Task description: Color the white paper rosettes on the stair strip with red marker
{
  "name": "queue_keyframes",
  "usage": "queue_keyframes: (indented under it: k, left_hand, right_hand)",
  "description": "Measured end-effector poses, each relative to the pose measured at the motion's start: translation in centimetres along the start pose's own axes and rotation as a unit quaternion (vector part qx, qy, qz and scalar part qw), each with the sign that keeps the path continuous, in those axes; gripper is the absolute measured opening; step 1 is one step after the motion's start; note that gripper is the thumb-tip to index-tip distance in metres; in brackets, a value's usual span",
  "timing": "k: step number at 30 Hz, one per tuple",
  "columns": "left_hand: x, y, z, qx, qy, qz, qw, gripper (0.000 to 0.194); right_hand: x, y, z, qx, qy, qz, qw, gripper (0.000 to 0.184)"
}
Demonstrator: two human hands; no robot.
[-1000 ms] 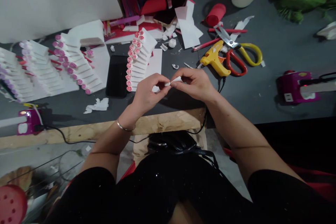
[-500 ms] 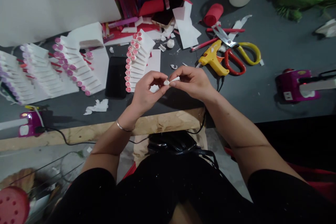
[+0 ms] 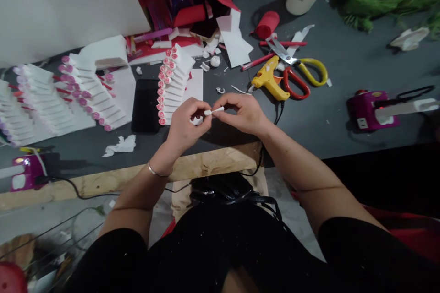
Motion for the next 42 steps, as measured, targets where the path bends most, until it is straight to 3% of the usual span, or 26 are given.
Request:
queue_keyframes:
  k: [4,13,24,28,33,38,42]
  left_hand:
    - [-0.2,-0.1,-0.2,-0.003,-0.015,0.014,1.000,0.010]
    - [0.1,-0.4,-0.9,-0.017,-0.054,0.057,0.997,0.006]
    - [0.2,0.4,-0.6,0.018,-0.023,0.027,0.999,0.004]
    - [0.3,0.0,-1.0,0.022,-0.022,0.063,0.998,0.009]
    - [0.3,-0.5,-1.2,0.069,-0.010,0.098,0.993,0.022]
    - [0.3,-0.7,-1.0,0.104,0.009,0.105,0.989,0.027]
    - [0.5,-1.7,-0.7,0.125,0.028,0.124,0.984,0.023]
  right_hand:
    - [0.0,-0.3,-0.2,0.052,-0.021,0.027,0.998,0.015]
    - [0.0,-0.6,-0.3,0.071,-0.038,0.031,0.996,0.015]
    - [0.1,-0.1,0.1,0.053,-0.028,0.004,0.998,0.021]
    - [0.2,-0.1,-0.4,0.059,-0.036,0.022,0.997,0.017]
    - [0.3,0.3,-0.6,0.012,-0.005,-0.015,1.000,0.025]
    - [0.4,1.1,-1.1,-0.080,0.023,-0.047,0.995,0.047]
    - [0.2,1.2,1.1,-0.112,0.074,-0.022,0.991,0.049]
Point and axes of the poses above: each hand's wrist, its own x-axis away from the middle knuckle, its own z-axis out of the back of the hand, y = z × x, the point moved 7 cm from there along -x, towards the middle knuckle, and after that the axes turned 11 degrees about -x, right-handed, at the moved point
